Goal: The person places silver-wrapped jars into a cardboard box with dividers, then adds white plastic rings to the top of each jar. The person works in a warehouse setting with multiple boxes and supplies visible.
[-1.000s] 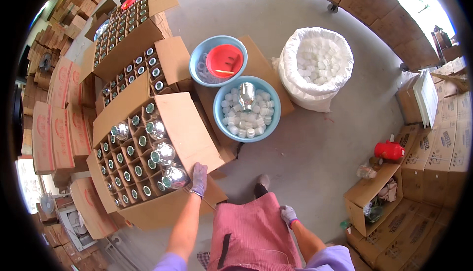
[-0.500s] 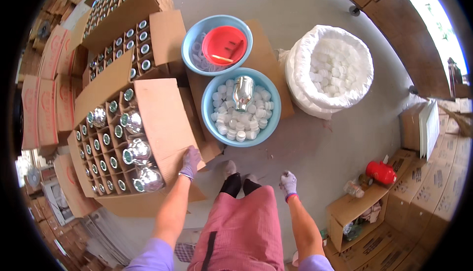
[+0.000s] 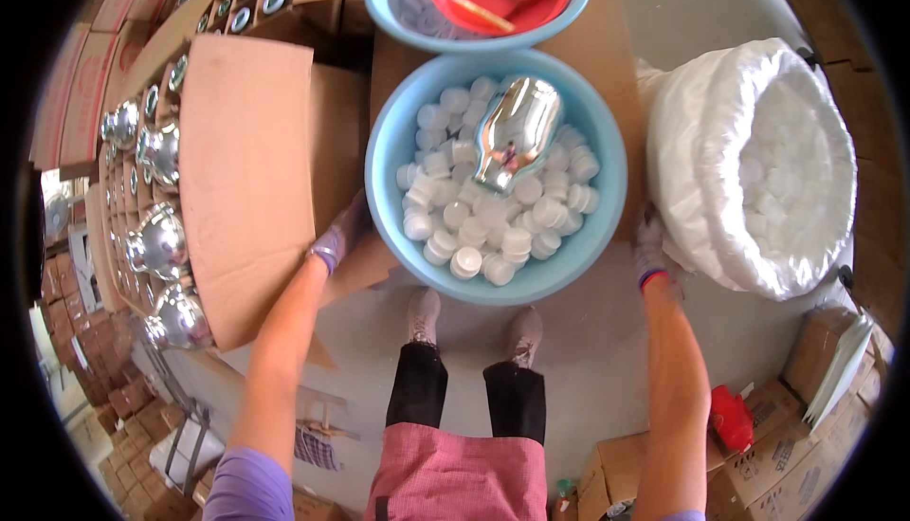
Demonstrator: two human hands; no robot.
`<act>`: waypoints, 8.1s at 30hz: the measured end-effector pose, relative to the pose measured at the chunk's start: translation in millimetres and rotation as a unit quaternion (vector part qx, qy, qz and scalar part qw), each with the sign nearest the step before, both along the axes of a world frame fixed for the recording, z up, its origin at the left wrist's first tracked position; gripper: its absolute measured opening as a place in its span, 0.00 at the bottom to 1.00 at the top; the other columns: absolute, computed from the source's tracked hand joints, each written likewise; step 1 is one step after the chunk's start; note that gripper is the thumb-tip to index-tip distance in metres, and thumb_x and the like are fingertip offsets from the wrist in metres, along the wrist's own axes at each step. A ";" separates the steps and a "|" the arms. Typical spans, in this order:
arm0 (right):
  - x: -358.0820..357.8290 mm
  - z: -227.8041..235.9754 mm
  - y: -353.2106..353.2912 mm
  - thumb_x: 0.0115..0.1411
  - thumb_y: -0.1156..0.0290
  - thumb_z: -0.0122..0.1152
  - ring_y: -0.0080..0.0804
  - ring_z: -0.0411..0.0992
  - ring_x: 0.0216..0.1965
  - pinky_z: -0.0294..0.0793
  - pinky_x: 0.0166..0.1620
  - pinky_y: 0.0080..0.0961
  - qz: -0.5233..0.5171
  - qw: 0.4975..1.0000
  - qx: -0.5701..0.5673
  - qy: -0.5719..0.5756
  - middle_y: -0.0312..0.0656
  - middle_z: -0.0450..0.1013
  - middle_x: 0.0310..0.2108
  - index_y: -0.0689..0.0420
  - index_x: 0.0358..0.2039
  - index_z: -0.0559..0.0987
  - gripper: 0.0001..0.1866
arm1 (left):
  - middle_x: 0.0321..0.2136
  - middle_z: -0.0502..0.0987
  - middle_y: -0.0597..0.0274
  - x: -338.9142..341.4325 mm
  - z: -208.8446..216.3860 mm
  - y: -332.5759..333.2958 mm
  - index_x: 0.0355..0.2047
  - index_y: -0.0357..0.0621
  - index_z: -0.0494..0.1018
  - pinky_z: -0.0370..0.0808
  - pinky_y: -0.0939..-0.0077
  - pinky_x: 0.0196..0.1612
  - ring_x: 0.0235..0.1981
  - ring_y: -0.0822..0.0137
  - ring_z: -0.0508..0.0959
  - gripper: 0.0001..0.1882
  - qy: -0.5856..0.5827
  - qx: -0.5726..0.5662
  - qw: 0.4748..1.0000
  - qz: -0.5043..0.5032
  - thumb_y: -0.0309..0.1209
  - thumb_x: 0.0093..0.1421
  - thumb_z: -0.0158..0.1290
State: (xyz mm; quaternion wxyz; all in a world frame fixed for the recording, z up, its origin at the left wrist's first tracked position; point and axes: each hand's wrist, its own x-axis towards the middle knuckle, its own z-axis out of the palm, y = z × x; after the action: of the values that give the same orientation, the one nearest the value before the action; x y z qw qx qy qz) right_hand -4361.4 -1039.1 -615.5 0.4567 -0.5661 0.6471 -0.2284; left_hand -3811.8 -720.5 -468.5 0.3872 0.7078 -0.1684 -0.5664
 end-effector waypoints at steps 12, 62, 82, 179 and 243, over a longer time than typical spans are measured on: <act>60.0 62.7 91.5 0.67 0.70 0.45 0.30 0.72 0.38 0.75 0.38 0.24 -0.087 0.979 0.157 -0.101 0.42 0.73 0.43 0.61 0.58 0.67 0.20 | 0.44 0.79 0.57 -14.1 -35.9 85.1 0.56 0.41 0.70 0.71 0.75 0.49 0.46 0.65 0.76 0.28 0.006 0.034 0.993 0.113 0.47 0.63 0.49; 70.0 372.2 389.9 0.64 0.69 0.50 0.26 0.74 0.27 0.76 0.29 0.26 0.153 0.888 0.434 0.006 0.41 0.73 0.41 0.55 0.55 0.70 0.18 | 0.45 0.76 0.48 -345.6 229.4 285.3 0.54 0.39 0.68 0.73 0.68 0.48 0.45 0.57 0.76 0.21 -0.031 0.014 0.986 0.166 0.36 0.64 0.51; 194.2 370.3 372.6 0.63 0.72 0.49 0.18 0.67 0.22 0.70 0.26 0.18 0.105 0.944 0.301 -0.087 0.36 0.70 0.28 0.57 0.51 0.72 0.16 | 0.49 0.74 0.55 -310.5 241.7 270.2 0.56 0.31 0.65 0.71 0.77 0.54 0.50 0.69 0.75 0.23 0.057 0.030 0.983 0.171 0.35 0.67 0.48; 104.5 289.7 184.3 0.61 0.77 0.48 0.22 0.70 0.24 0.72 0.29 0.22 0.196 0.963 -0.148 0.111 0.39 0.71 0.28 0.59 0.43 0.73 0.10 | 0.65 0.54 0.46 175.3 249.9 278.6 0.66 0.33 0.47 0.55 0.62 0.67 0.65 0.51 0.59 0.36 -0.212 -0.096 0.833 0.502 0.44 0.67 0.45; 426.8 489.3 173.1 0.56 0.71 0.63 0.37 0.75 0.41 0.83 0.36 0.36 0.330 0.914 -0.129 -0.196 0.45 0.69 0.49 0.58 0.52 0.70 0.23 | 0.63 0.27 0.20 7.0 182.5 306.1 0.59 0.12 0.26 0.31 0.54 0.70 0.68 0.35 0.30 0.46 -0.372 0.187 0.853 0.316 0.42 0.69 0.40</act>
State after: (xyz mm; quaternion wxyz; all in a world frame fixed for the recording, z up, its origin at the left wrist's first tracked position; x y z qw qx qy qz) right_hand -3934.7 -866.1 -126.2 0.5467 -0.7453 0.2858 -0.2531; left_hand -3804.8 -414.4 -286.0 0.3141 0.9396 0.0422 -0.1291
